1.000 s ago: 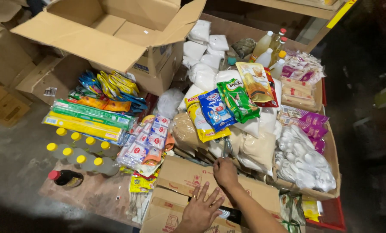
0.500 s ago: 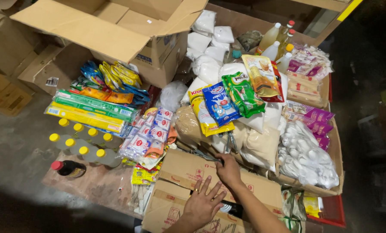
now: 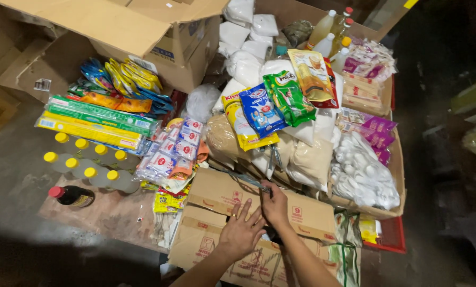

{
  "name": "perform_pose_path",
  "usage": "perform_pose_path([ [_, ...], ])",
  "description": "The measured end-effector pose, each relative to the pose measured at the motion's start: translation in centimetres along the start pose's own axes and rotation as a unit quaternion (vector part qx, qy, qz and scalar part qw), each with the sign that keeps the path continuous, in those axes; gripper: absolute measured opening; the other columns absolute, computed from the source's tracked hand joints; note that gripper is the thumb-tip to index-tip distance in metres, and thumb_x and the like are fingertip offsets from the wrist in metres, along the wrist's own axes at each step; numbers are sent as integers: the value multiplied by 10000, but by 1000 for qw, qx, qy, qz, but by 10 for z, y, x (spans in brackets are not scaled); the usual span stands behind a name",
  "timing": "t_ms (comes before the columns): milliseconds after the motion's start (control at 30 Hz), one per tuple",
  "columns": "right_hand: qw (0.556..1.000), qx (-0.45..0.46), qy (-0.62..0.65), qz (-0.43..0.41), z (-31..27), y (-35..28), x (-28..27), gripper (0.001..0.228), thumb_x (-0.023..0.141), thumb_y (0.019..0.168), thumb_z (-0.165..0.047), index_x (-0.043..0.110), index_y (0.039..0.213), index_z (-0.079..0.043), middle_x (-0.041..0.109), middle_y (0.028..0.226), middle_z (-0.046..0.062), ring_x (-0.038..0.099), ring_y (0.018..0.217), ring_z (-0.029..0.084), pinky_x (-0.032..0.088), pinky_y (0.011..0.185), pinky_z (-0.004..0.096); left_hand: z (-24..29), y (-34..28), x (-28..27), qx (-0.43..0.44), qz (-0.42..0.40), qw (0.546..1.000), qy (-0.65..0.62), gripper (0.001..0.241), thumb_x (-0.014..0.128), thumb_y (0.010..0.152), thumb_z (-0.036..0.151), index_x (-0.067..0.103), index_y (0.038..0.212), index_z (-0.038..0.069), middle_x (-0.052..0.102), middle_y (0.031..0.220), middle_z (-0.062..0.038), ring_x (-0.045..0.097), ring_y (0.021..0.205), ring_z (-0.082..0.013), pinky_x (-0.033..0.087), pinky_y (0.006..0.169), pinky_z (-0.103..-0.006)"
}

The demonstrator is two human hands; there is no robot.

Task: Packing various grocery items like canned goods, bottles, and snack packs into a cardboard box and securing it.

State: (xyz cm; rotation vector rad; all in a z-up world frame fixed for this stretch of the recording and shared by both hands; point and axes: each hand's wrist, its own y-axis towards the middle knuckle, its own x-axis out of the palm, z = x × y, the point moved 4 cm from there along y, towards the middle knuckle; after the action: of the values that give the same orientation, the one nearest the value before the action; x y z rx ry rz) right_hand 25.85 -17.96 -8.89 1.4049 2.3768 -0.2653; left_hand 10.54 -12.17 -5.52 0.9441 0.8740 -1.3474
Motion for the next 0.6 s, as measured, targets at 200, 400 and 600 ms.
perform_pose_path([
  [200,994,-31,99,40,1,-25,-15,242,544,1017,-106,692,1173,5,756,1199,90,689,1107,164,515,959,292,10,-4,-39,-33,-91,995,-15,675,472,973,466,384,1539,110,246,1655,-129,120,1527,-415,34,1210,-600],
  [400,991,37,124,39,10,-38,-23,270,572,1054,-197,731,1011,18,754,924,66,653,867,104,526,810,262,13,-8,-54,-16,-97,995,-34,958,650,835,530,315,1554,-7,240,1645,-181,127,1532,-396,53,1221,-547],
  [600,976,113,182,42,26,-59,-20,309,585,1043,-233,744,1002,29,755,999,59,575,811,104,478,735,271,6,-12,-32,6,-28,999,-44,919,739,811,474,397,1517,-4,301,1621,-229,204,1519,-410,90,1222,-567],
])
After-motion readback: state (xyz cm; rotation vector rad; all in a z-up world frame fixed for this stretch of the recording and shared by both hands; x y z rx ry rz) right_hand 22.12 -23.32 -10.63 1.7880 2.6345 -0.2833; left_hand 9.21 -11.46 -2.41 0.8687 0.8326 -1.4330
